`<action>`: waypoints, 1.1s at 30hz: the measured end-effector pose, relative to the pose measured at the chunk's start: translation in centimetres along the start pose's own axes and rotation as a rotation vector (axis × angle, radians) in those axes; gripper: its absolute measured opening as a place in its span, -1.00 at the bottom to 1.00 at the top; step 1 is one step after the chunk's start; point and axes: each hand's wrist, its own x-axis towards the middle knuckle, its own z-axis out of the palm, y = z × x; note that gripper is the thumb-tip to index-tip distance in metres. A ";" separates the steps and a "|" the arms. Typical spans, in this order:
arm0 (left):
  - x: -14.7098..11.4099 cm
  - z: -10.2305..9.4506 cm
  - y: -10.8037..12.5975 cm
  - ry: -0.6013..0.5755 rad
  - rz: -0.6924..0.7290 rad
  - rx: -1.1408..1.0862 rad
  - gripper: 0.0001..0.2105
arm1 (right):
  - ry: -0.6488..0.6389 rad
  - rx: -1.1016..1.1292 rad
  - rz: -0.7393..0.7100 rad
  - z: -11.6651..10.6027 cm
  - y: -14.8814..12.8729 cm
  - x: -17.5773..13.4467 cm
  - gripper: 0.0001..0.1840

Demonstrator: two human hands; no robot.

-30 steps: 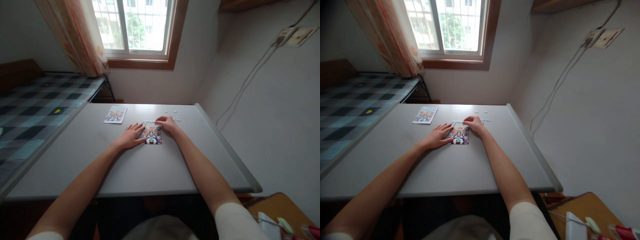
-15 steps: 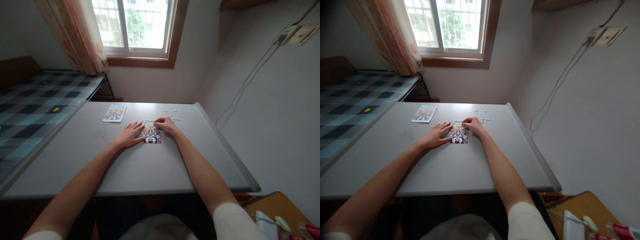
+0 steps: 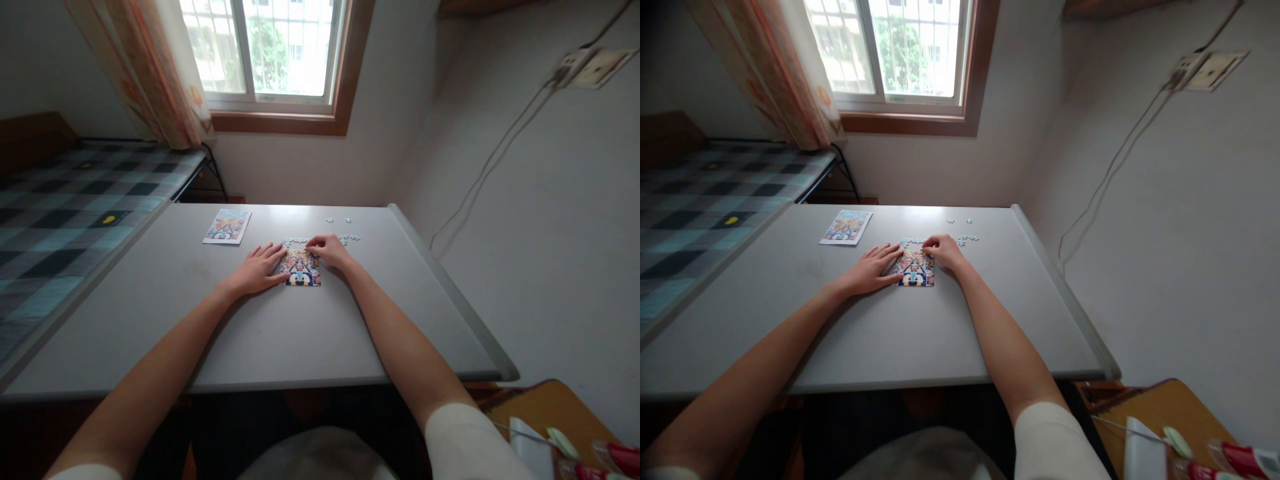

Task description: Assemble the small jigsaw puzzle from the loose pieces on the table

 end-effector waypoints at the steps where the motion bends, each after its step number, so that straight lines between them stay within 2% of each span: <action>1: 0.0 0.0 0.0 0.001 0.001 0.000 -0.31 | 0.008 -0.029 -0.002 0.0 -0.1 -0.1 -0.88; 13: -0.1 -0.3 0.3 -0.010 -0.007 0.000 -0.32 | -0.005 -0.226 -0.002 -0.1 -1.8 -0.7 -0.90; 20: 0.0 -0.3 0.3 -0.008 -0.006 -0.005 -0.32 | -0.001 -0.245 0.010 0.1 -1.9 -0.7 -0.88; 26: -0.1 -0.4 0.4 -0.017 -0.008 0.004 -0.31 | 0.071 -0.171 0.019 0.0 -1.4 -0.5 -0.84; 33: -0.1 -0.5 0.6 -0.020 -0.017 0.004 -0.31 | 0.010 -0.260 -0.033 0.4 -1.7 -0.9 -0.86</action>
